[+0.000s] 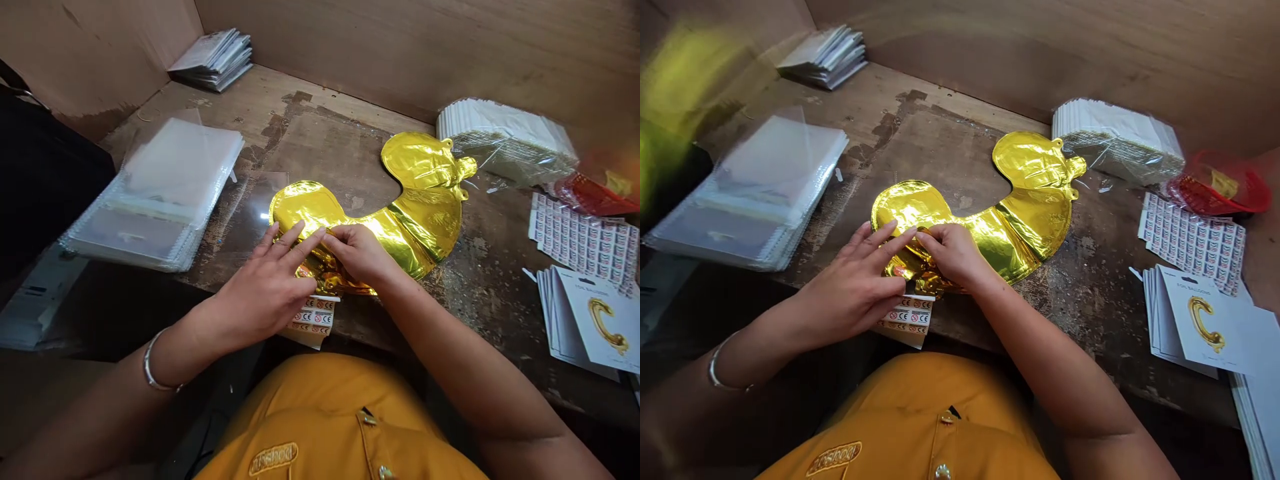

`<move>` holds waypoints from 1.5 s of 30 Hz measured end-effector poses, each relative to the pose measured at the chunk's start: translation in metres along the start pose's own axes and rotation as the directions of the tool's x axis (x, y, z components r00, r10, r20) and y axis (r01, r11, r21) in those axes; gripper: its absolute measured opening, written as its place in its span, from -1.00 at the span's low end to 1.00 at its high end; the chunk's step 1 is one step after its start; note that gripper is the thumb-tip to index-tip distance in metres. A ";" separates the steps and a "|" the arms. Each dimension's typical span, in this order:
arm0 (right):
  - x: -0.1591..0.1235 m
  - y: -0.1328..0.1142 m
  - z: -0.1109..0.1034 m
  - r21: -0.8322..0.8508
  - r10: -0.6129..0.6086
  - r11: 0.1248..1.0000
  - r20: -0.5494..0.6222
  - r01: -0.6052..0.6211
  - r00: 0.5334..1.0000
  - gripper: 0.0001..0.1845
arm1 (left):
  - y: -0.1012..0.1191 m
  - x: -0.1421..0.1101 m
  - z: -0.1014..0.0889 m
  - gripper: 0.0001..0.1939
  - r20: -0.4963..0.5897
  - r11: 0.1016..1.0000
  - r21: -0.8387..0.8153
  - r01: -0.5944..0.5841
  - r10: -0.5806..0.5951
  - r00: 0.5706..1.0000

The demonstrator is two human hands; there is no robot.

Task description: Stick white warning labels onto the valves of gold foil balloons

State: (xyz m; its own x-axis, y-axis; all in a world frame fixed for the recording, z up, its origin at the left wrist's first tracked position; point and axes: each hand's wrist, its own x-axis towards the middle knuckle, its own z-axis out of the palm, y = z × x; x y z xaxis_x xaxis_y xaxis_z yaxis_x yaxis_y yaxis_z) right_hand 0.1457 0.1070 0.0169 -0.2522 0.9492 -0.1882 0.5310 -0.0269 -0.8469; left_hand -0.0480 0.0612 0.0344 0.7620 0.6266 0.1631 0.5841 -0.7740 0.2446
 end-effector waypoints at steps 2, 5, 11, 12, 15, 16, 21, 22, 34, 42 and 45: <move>0.000 0.001 0.001 0.023 -0.007 1.000 0.006 0.007 1.000 -0.60 | -0.001 -0.001 0.000 -0.91 0.034 1.000 -0.004 -0.019 0.020 0.999; 0.002 0.005 0.001 0.084 0.064 0.995 -0.044 -0.060 0.997 -0.61 | -0.002 -0.003 0.003 -0.91 0.086 0.995 -0.045 -0.091 0.095 0.992; 0.005 0.009 0.002 0.427 0.247 0.882 -0.054 -0.201 0.968 -0.63 | -0.004 0.006 0.002 -0.88 0.146 0.994 0.000 -0.106 0.105 0.984; 0.005 0.009 0.003 0.412 0.239 0.889 -0.048 -0.199 0.970 -0.63 | -0.005 0.009 0.002 -0.88 0.147 0.993 -0.001 -0.116 0.114 0.983; 0.003 0.008 0.004 0.341 0.180 0.930 -0.093 -0.139 0.979 -0.60 | -0.005 0.015 0.002 -0.87 0.166 0.993 -0.009 -0.120 0.120 0.979; 0.002 0.007 0.003 0.346 0.159 0.932 -0.128 -0.106 0.979 -0.60 | -0.004 0.015 0.003 -0.86 0.163 0.994 -0.003 -0.111 0.110 0.980; -0.012 -0.001 -0.005 0.185 -0.005 0.981 -0.286 0.060 0.958 -0.61 | 0.001 0.012 0.010 -0.86 0.109 0.995 0.039 -0.087 0.082 0.991; -0.018 -0.003 -0.005 0.078 -0.078 0.992 -0.231 0.098 0.970 -0.66 | 0.002 0.012 0.011 -0.87 0.115 0.995 0.037 -0.089 0.084 0.990; -0.060 -0.005 0.012 -0.643 -0.293 0.720 0.062 0.262 0.954 -0.50 | 0.000 0.010 0.015 -0.84 0.139 0.999 -0.009 -0.051 0.052 0.989; -0.018 -0.002 -0.058 -0.210 -0.055 0.978 -0.261 -0.001 0.964 -0.91 | -0.003 0.006 0.019 -0.79 0.098 0.997 -0.001 -0.082 0.082 0.992; 0.011 0.023 -0.128 -0.034 0.098 0.990 -0.554 -0.140 0.827 -0.94 | -0.003 0.005 0.020 -0.76 0.113 0.996 0.011 -0.085 0.084 0.990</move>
State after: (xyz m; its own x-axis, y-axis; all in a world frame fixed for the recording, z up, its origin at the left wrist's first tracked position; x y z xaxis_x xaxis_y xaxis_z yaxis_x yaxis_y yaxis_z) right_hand 0.2584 0.1568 0.0592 0.2918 0.9557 0.0375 0.5884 -0.1485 -0.7948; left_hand -0.0405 0.0652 0.0155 0.8350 0.5453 0.0738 0.5198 -0.8256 0.2196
